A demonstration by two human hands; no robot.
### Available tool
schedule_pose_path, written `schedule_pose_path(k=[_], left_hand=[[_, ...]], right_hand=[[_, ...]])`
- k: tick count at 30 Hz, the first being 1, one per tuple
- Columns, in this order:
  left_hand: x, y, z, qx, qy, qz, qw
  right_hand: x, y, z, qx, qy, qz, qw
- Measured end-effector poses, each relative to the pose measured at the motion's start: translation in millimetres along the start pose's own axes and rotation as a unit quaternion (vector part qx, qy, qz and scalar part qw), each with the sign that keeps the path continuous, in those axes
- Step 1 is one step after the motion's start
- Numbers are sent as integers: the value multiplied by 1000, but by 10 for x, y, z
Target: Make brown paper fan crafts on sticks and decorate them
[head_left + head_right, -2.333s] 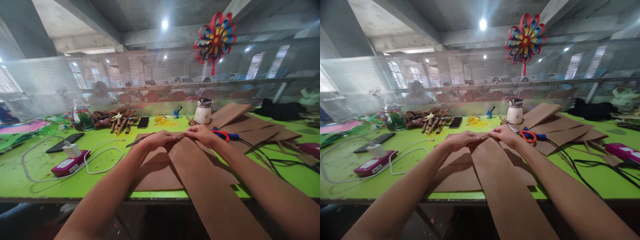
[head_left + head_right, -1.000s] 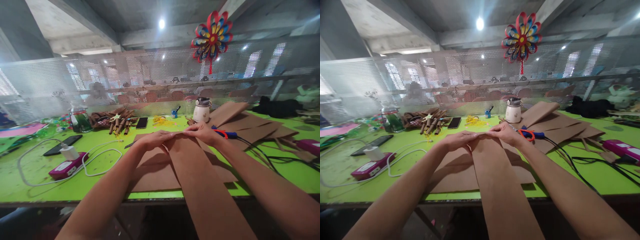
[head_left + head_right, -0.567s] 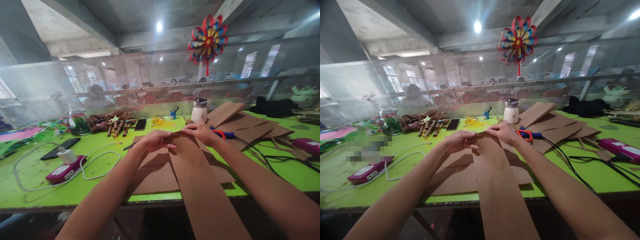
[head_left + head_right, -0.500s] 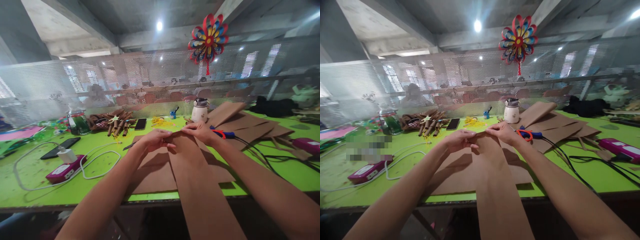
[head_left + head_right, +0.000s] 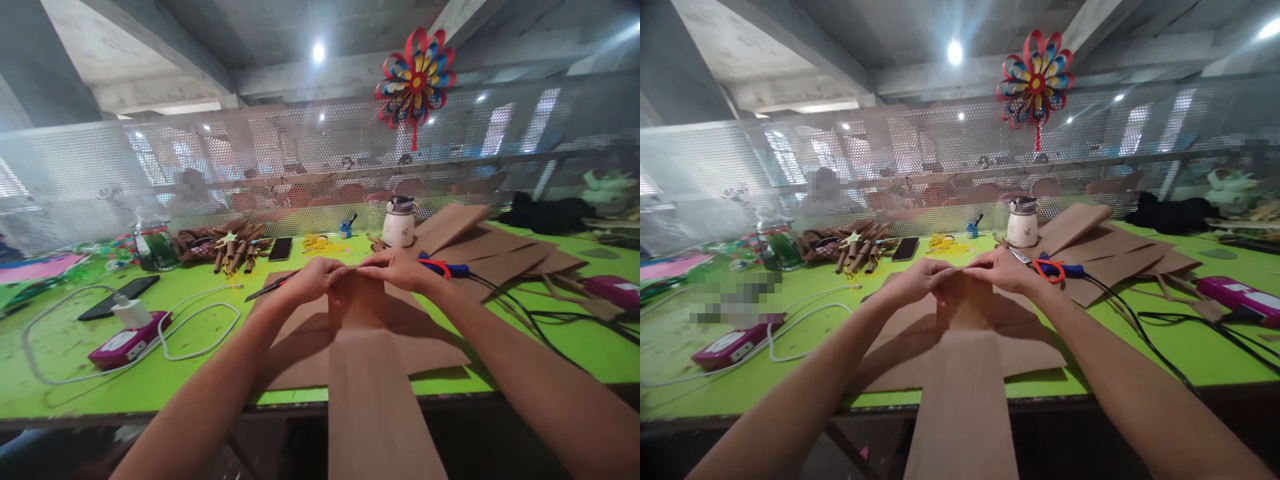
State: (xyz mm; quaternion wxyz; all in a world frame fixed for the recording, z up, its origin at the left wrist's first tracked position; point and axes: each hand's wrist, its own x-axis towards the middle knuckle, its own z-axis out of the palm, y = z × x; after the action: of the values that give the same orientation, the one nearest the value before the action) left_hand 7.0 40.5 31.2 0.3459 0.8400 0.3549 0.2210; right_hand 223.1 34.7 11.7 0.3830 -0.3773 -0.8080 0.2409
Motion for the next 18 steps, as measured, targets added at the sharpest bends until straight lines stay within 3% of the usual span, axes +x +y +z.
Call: schedule_pose_path(k=[5, 10, 18], left_hand=[[-17, 38, -35, 101, 16, 56, 993], [-41, 58, -82, 99, -27, 25, 994], [-48, 26, -175, 66, -73, 31, 995]], right_hand=[[4, -25, 23, -6, 7, 5, 1000], [-18, -104, 32, -34, -14, 1, 999], [-29, -173, 96, -16, -48, 4, 999]])
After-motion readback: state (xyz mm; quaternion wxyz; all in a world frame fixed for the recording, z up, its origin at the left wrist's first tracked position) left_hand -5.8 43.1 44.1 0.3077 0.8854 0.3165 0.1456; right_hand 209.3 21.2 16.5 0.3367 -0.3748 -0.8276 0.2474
